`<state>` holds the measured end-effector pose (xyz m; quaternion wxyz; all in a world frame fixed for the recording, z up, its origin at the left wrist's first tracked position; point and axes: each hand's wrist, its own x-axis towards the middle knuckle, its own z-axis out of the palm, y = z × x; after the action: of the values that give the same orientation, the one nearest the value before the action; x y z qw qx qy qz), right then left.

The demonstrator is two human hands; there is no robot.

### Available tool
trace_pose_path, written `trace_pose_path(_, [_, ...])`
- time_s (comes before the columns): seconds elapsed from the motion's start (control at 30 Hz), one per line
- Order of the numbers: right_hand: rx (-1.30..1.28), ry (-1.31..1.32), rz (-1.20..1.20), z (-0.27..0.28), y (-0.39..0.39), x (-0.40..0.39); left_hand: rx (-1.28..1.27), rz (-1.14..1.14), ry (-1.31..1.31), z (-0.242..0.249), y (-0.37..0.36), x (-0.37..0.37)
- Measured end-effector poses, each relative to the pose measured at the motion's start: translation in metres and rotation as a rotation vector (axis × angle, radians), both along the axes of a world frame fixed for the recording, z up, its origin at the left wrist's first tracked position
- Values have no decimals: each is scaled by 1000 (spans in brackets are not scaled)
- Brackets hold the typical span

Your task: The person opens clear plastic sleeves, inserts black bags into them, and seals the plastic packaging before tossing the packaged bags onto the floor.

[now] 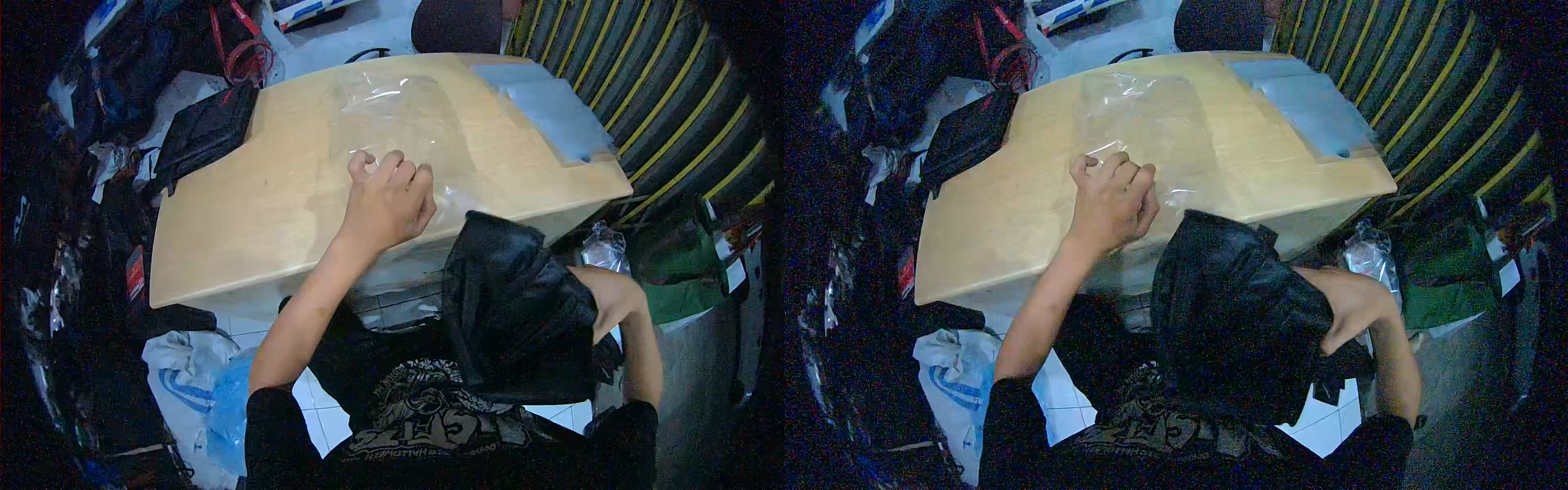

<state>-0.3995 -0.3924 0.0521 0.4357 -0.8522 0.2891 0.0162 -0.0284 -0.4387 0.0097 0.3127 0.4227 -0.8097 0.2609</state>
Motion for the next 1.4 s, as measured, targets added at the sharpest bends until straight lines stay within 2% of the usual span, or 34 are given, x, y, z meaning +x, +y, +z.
trace_pose_path(0.03, [124,-92,57,-3,4,28,11,2,17,7,1,-6])
trace_pose_path(0.13, [360,-148,88,-32,-5,44,11,-8,34,28,-5,-22])
trace_pose_path(0.27, [375,-155,112,-51,-21,69,-58,22,-99,32,-17,-25])
trace_pose_path(0.33, [417,-250,10,-67,-28,61,49,-144,-27,41,-16,-19])
trace_pose_path(0.4, [520,-286,-90,-55,-27,63,214,-308,48,59,-6,-9])
trace_pose_path(0.5, [617,-338,-317,-32,-24,59,191,-369,59,64,-2,7])
trace_pose_path(0.53, [397,-361,-238,-34,-29,60,120,-309,36,65,-1,10])
trace_pose_path(0.63, [208,-296,-399,-19,-25,70,55,-265,-3,68,8,11])
trace_pose_path(0.67, [222,-275,-412,-16,-26,74,19,-271,46,68,11,7])
trace_pose_path(0.77, [-83,-291,-545,5,-17,97,102,-314,152,68,14,-3])
trace_pose_path(0.83, [-188,-180,-580,13,-23,108,180,-376,196,66,14,-11])
trace_pose_path(0.87, [-302,-46,-601,16,-27,110,206,-408,205,66,14,-15])
trace_pose_path(0.97, [-407,177,-624,44,-18,140,275,-443,195,66,21,-25])
trace_pose_path(1.03, [-174,236,-631,57,-39,147,254,-467,204,60,23,-31])
trace_pose_path(1.07, [-276,104,-606,36,-55,142,314,-465,206,60,29,-33])
trace_pose_path(1.1, [-427,-164,-500,10,-73,136,303,-443,219,57,31,-35])
trace_pose_path(1.17, [-95,-465,-482,3,-83,144,277,-394,244,45,33,-32])
trace_pose_path(1.27, [624,-523,-653,7,-92,138,283,-291,382,34,35,-19])
trace_pose_path(1.3, [805,-701,-607,-9,-99,133,254,-271,413,30,37,-11])
trace_pose_path(1.4, [713,-646,-613,-32,-107,123,402,-223,502,26,45,17])
